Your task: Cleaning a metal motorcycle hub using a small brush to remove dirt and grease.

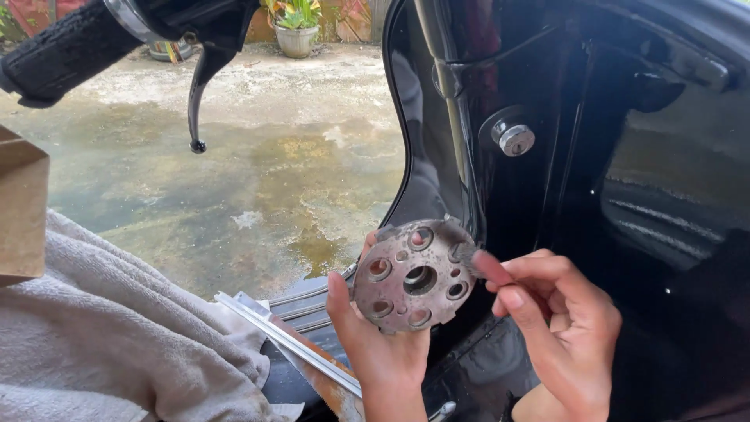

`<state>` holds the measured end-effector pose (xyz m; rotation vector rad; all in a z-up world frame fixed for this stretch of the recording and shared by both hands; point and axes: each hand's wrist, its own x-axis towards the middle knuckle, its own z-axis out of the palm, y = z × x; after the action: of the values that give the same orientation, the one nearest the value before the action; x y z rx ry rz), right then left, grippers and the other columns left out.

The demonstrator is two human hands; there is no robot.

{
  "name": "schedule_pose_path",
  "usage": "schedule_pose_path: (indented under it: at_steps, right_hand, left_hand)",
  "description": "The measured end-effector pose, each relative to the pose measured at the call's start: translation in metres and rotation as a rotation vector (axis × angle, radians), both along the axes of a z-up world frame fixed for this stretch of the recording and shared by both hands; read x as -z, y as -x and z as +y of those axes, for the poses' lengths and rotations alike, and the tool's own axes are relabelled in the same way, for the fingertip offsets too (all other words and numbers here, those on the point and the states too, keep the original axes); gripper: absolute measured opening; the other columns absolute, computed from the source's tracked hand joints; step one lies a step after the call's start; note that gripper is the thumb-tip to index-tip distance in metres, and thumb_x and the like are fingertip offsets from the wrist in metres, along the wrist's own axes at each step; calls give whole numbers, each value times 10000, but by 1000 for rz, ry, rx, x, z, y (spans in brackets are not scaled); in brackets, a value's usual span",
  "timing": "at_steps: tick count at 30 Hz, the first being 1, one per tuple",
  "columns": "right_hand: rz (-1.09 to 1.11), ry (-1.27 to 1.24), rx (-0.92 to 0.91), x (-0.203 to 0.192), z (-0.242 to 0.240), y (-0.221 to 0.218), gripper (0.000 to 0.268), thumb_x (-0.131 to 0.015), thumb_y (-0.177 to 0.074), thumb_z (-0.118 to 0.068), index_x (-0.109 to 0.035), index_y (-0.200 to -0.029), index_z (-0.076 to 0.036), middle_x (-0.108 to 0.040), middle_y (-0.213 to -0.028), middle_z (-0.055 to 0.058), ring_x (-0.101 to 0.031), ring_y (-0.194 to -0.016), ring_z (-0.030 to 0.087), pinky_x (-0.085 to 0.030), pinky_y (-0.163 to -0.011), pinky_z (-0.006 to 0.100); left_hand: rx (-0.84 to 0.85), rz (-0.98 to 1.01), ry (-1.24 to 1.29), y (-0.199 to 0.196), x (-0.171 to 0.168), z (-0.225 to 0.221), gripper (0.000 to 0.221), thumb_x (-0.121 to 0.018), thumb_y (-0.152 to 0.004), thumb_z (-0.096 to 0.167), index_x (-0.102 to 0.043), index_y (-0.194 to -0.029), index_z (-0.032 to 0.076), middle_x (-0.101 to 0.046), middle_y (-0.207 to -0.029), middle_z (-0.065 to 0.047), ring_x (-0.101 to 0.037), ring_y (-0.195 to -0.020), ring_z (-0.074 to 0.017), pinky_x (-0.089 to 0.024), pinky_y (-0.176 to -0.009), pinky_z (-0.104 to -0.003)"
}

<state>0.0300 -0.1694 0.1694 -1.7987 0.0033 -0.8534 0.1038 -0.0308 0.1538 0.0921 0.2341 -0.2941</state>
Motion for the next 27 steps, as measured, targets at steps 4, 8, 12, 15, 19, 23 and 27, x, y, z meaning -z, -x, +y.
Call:
schedule_pose_path:
  at_steps: [4,8,12,15,19,23,27]
  right_hand:
    - [19,43,106,-8,7,2,176,-689,-852,76,-657,-1024,55,-768,-983,132,-721,-852,159,-592,-841,256]
    - [0,124,43,0,-2,2,119,-757,-732,-31,-640,-742,-14,-696,-699,38,-668,-588,122,-509,-599,200]
    - [74,143,92,0,-7,-5,201,-832,-656,-11,-675,-782,-16,-713,-766,23,-631,-611,94,-502,-603,201]
    - [-6,144,153,0,-10,-1,237,-719,-701,124,-671,-902,8,-710,-865,73,-638,-732,125,-509,-711,212]
    - [-102,90,153,0,-15,3,208,-715,-796,120,-635,-954,12,-682,-861,96,-615,-747,136,-509,-744,210]
    - [-36,218,70,-10,-10,9,213,-795,-691,44,-669,-860,14,-723,-820,72,-641,-685,124,-515,-659,195]
    - [-2,315,27,-32,-5,12,110,-725,-763,29,-708,-867,-3,-787,-797,54,-731,-704,132,-580,-744,227]
  left_hand:
    - [-39,-567,62,7,8,-2,633,-633,-912,453,-505,-1319,-14,-601,-1272,-200,-620,-1155,-272,-524,-958,-402]
    - [-47,-699,-80,11,1,-2,581,-647,-899,456,-519,-1264,23,-527,-1289,-174,-566,-1203,-296,-460,-994,-439]
    - [-85,-712,-184,11,2,-8,589,-635,-875,468,-539,-1255,29,-527,-1262,-170,-563,-1175,-294,-437,-968,-432]
    - [-67,-638,-61,12,8,-16,523,-615,-894,428,-548,-1234,36,-531,-1280,-172,-545,-1210,-293,-419,-990,-432]
    - [-28,-646,-142,16,0,-18,508,-627,-869,453,-581,-1189,62,-543,-1242,-151,-554,-1202,-293,-428,-980,-441]
    - [-9,-820,-291,16,-7,-12,561,-612,-872,398,-597,-1224,-39,-637,-1165,-194,-665,-1078,-306,-520,-944,-419]
    - [-51,-926,-387,17,-16,-5,587,-674,-879,423,-615,-1219,-52,-561,-1152,-142,-548,-1059,-228,-381,-962,-357]
